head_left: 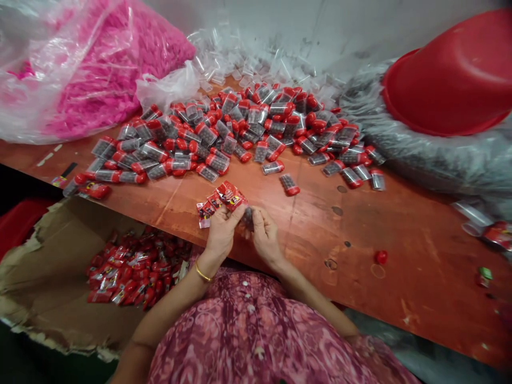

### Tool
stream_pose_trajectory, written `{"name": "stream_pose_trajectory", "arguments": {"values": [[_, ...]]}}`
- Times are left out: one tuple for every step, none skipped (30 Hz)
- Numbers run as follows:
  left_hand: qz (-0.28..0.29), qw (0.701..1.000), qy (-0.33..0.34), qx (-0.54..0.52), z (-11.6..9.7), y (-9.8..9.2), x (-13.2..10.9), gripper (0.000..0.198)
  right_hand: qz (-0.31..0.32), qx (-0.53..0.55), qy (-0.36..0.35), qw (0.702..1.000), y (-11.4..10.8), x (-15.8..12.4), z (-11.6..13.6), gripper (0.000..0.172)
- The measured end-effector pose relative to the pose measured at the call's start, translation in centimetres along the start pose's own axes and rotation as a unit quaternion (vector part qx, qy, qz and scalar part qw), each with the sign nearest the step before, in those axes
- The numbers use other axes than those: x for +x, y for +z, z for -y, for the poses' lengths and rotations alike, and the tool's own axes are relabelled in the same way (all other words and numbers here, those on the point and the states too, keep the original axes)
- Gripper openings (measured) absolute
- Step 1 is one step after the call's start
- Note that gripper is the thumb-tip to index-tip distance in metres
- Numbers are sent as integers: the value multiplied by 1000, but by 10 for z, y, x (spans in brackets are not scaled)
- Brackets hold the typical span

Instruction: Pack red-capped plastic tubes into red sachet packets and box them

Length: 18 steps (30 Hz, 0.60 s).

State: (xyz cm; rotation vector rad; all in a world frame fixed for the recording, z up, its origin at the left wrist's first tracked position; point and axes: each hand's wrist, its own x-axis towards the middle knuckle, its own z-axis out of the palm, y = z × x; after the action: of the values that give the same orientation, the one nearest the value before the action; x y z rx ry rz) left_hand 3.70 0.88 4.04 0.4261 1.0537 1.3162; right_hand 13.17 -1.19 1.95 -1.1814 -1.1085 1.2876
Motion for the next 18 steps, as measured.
{"name": "stream_pose_trajectory", "arguments": {"values": [[3,1000,7,1,-2,-1,1,30,15,26,14,999,1,1,0,39],[3,1000,14,0,-4,-3,2,30,34,45,27,998,0,1,0,38],[2,1000,18,-2,-7,-4,2,31,52,57,37,996,-1,1,0,38],[2,1000,18,-4,-9,-5,3,32,63,59,42,995,-3,0,0,37],[3,1000,11,-3,-10,-6,3,33,64,53,41,996,-5,0,0,36],[7,1000,-1,-2,-11,-7,3,33,58,44,36,997,-7,-1,0,35],[13,1000,-16,2,-11,-7,3,34,48,35,30,998,-8,-2,0,34],[21,999,-30,5,-11,-7,3,34,36,28,23,999,-9,-2,0,34],[28,999,-43,7,-11,-7,2,34,27,23,16,999,-8,-3,1,33],[36,998,-53,8,-10,-7,2,33,20,19,12,1000,-8,-4,2,32],[42,997,-59,8,-10,-6,2,33,14,17,10,1000,-7,-4,4,31],[46,997,-61,6,-10,-6,2,33,7,16,10,1000,-5,-4,6,31],[48,997,-59,2,-10,-6,2,33,-1,16,13,1000,-5,-5,8,31],[47,997,-53,-5,-10,-6,1,33,-10,16,17,1000,-4,-5,9,31],[45,998,-47,-11,-9,-7,1,33,-17,18,21,999,-3,-4,10,31],[44,998,-41,-15,-7,-7,1,34,-24,21,25,999,-3,-4,11,31],[45,998,-35,-14,-5,-7,0,36,-26,28,28,999,-2,-4,11,32],[50,998,-30,-9,-2,-8,-2,38,-28,38,31,998,-1,-3,10,32]]}}
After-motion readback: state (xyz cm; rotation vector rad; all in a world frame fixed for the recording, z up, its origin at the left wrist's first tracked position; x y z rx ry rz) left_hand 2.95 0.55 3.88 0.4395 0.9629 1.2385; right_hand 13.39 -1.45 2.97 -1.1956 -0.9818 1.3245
